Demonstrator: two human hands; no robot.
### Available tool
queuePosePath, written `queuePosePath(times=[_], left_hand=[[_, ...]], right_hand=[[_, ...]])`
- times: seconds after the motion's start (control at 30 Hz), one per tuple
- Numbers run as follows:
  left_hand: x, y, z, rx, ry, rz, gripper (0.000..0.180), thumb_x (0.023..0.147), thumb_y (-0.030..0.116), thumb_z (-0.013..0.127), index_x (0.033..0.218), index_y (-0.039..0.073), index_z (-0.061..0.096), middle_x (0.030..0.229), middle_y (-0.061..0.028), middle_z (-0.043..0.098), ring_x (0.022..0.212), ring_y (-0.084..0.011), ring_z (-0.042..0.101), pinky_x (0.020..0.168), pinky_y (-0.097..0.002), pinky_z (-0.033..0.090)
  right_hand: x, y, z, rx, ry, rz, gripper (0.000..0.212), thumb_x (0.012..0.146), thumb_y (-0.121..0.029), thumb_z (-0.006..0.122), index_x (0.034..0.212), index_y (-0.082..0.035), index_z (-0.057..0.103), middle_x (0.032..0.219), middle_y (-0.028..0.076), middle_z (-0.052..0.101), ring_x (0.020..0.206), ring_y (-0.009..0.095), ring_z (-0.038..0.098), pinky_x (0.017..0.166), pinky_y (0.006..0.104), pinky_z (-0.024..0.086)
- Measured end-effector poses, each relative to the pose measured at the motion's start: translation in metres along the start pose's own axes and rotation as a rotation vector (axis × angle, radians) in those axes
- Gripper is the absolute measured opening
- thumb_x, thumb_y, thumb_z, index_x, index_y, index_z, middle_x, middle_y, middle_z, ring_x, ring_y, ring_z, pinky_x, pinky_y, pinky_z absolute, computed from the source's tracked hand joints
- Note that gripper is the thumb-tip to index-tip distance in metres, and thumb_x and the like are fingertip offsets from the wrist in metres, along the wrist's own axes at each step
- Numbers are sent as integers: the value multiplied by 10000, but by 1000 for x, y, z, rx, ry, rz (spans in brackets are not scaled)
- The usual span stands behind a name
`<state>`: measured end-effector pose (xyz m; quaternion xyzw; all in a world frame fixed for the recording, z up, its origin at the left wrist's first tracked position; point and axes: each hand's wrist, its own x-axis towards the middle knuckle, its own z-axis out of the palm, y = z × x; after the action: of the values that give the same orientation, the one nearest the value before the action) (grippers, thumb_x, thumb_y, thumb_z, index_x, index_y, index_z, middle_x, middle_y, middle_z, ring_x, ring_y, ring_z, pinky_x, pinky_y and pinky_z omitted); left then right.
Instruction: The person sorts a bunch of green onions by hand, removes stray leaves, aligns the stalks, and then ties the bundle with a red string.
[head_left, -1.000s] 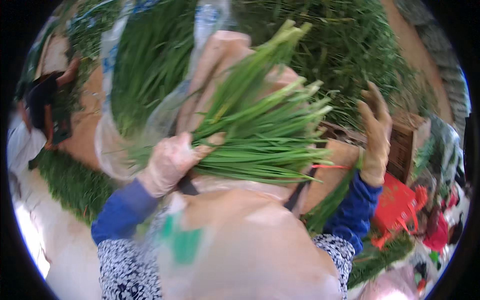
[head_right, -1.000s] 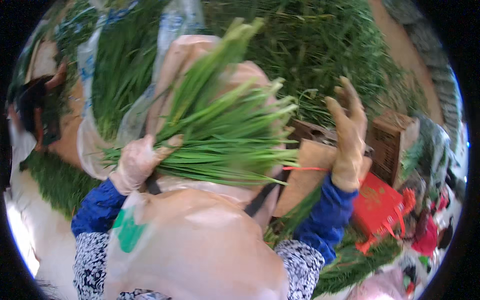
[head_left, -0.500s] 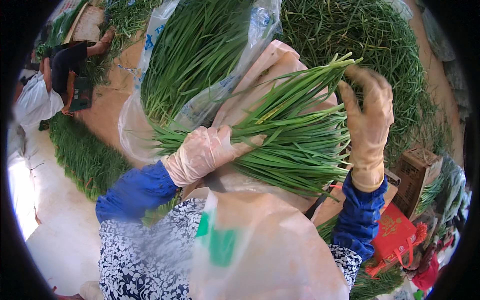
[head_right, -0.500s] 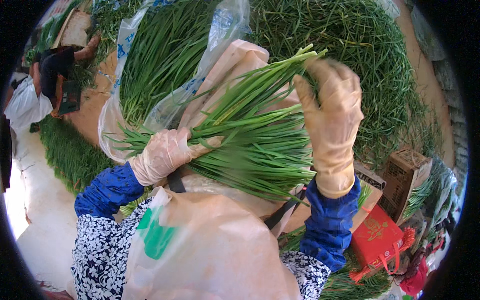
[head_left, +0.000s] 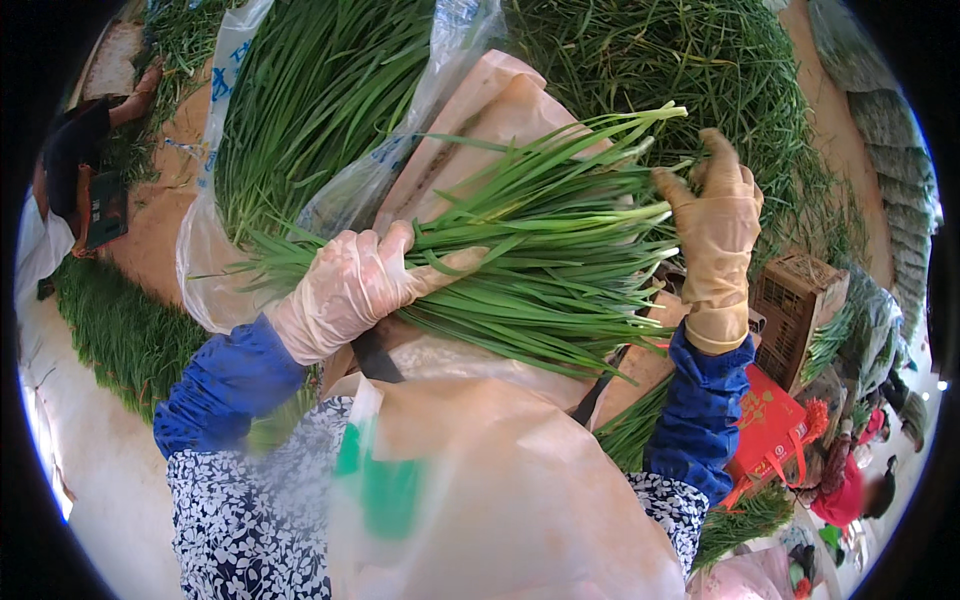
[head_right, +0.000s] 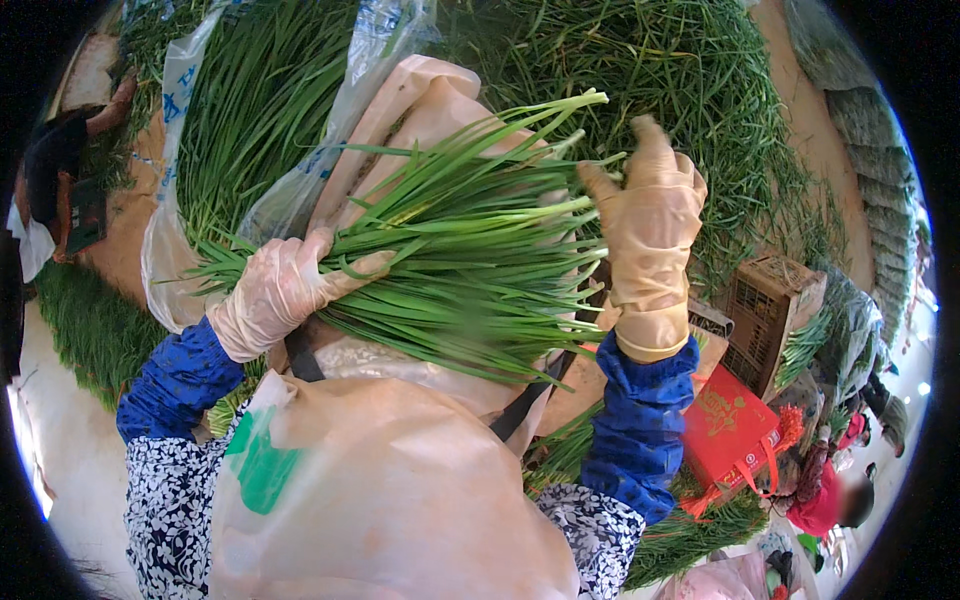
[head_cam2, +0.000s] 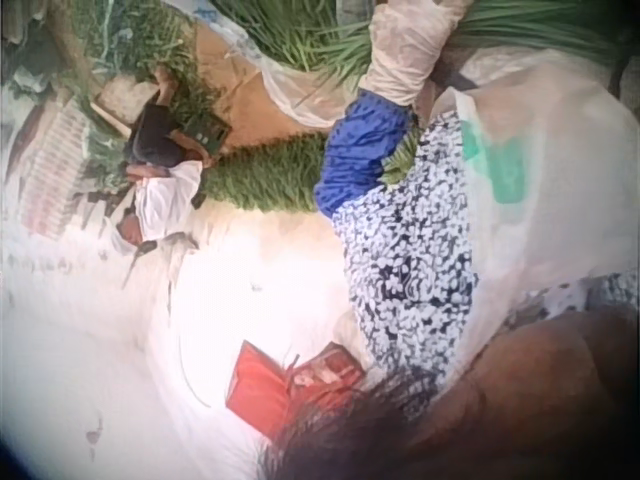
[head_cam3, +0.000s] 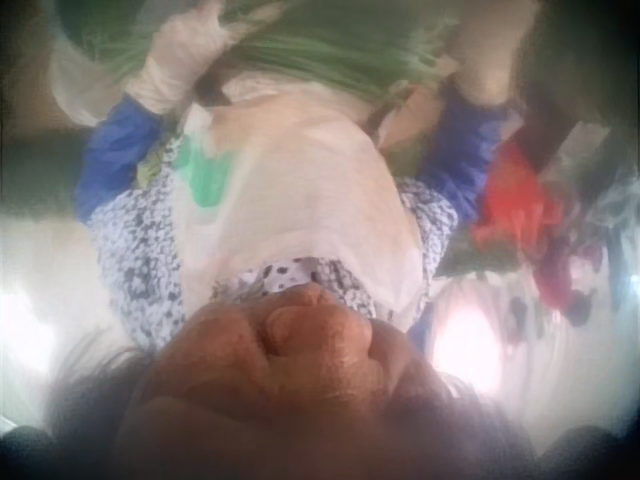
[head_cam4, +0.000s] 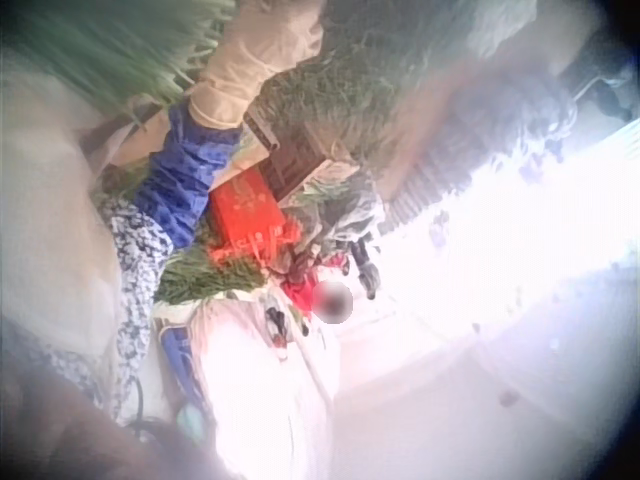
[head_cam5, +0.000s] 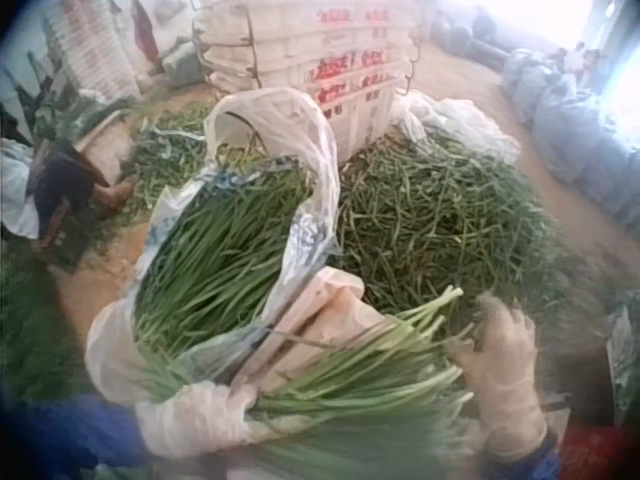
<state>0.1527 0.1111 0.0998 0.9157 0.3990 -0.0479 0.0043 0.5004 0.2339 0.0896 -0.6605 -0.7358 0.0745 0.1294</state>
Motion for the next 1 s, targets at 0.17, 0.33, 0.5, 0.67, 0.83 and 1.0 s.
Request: queuePosePath(times=[0.17, 0.33, 0.5, 0.67, 0.83, 1.0], left_hand=[[2, 0, 2, 28, 4, 12, 754, 858, 92, 587, 1502, 458, 444, 946, -58, 564, 584, -170, 539, 503, -307, 495], [1, 1, 5, 93, -16, 5, 707, 867, 88, 581, 1459, 467, 504, 1003, -56, 598, 581, -158, 550, 513, -295, 511], [0, 2, 9, 17, 27, -18, 678, 862, 110, 600, 1429, 476, 534, 1069, -57, 623, 598, -155, 569, 515, -297, 501], [0, 3, 9, 51, 47, -40, 625, 860, 147, 630, 1385, 481, 570, 1113, -42, 641, 614, -151, 577, 524, -298, 500], [3, 3, 7, -54, -14, -66, 598, 869, 160, 656, 1365, 486, 588, 1231, -85, 628, 696, -203, 633, 595, -345, 541], [7, 1, 8, -137, 7, -63, 647, 852, 106, 631, 1383, 471, 573, 1333, -138, 600, 699, -241, 657, 618, -354, 578]], right_hand=[[-2, -7, -5, -242, 1, -483, 493, 809, -197, 772, 1284, -113, 675, 1263, 117, 660, 1242, 401, 544, 1079, 498, 397], [14, -10, -5, 698, -569, 31, 465, 912, -102, 691, 1361, -15, 604, 1109, 94, 704, 1013, 197, 644, 901, 290, 496], [29, -11, -1, 348, -361, -528, 259, 856, -103, 725, 1104, -28, 728, 1048, 108, 690, 978, 290, 647, 861, 362, 504], [22, -15, 7, 443, -146, -482, 157, 835, -55, 739, 984, -6, 737, 1039, 127, 688, 992, 298, 644, 884, 384, 503], [13, 11, -4, 749, -90, -192, 112, 913, -28, 673, 994, 9, 740, 1048, 92, 715, 1015, 209, 662, 916, 317, 503], [18, 98, -38, 667, 500, 555, 325, 920, -57, 663, 1243, -33, 692, 1220, 116, 713, 1156, 255, 657, 1062, 368, 491]])
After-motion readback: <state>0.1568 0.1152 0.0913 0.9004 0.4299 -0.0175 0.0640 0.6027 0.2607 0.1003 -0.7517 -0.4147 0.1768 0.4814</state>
